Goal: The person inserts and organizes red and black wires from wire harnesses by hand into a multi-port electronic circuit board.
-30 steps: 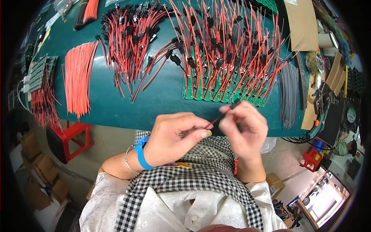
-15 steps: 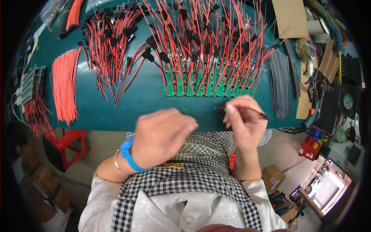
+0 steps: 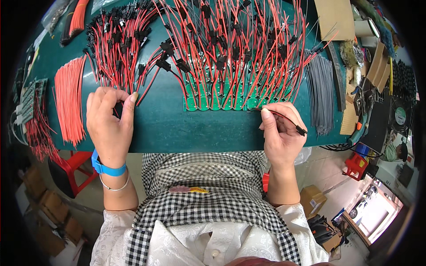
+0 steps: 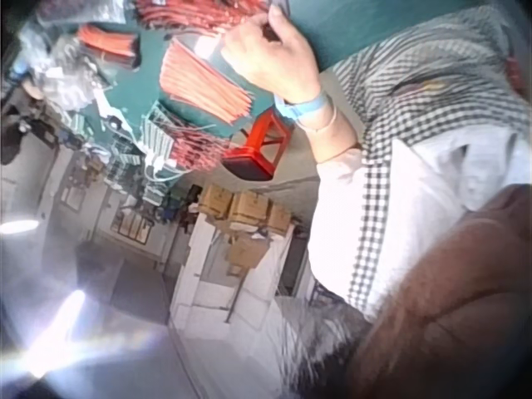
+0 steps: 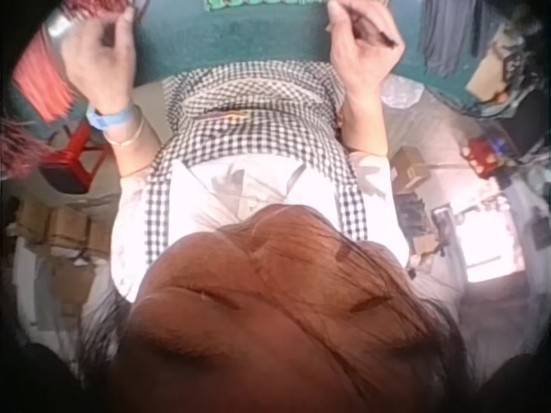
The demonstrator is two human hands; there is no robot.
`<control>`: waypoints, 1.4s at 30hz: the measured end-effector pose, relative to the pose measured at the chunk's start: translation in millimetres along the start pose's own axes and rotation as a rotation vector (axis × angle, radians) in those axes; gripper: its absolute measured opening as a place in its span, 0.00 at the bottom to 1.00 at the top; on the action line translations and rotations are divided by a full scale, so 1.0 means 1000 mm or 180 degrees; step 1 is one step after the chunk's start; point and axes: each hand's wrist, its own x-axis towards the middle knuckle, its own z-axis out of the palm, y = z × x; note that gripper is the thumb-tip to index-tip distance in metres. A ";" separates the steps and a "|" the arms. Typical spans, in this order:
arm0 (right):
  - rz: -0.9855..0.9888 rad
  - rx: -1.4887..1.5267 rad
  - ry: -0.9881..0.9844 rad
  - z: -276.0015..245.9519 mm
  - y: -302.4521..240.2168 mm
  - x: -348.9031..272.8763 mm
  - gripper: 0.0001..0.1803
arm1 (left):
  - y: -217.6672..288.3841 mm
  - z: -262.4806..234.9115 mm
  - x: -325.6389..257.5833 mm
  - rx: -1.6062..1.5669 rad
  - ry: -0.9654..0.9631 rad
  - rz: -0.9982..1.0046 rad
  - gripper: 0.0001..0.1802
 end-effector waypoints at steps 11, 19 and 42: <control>0.0007 0.0020 0.0002 0.001 -0.001 0.000 0.04 | 0.006 0.001 0.000 -0.0236 0.0006 0.0052 0.12; -0.0069 -0.0128 -0.0027 -0.001 0.000 0.001 0.05 | 0.013 0.003 0.005 -0.0281 0.0016 0.0070 0.12; -0.0452 -0.1511 0.0137 0.021 -0.012 0.011 0.08 | 0.008 -0.023 -0.007 -0.3108 0.0314 -0.1070 0.05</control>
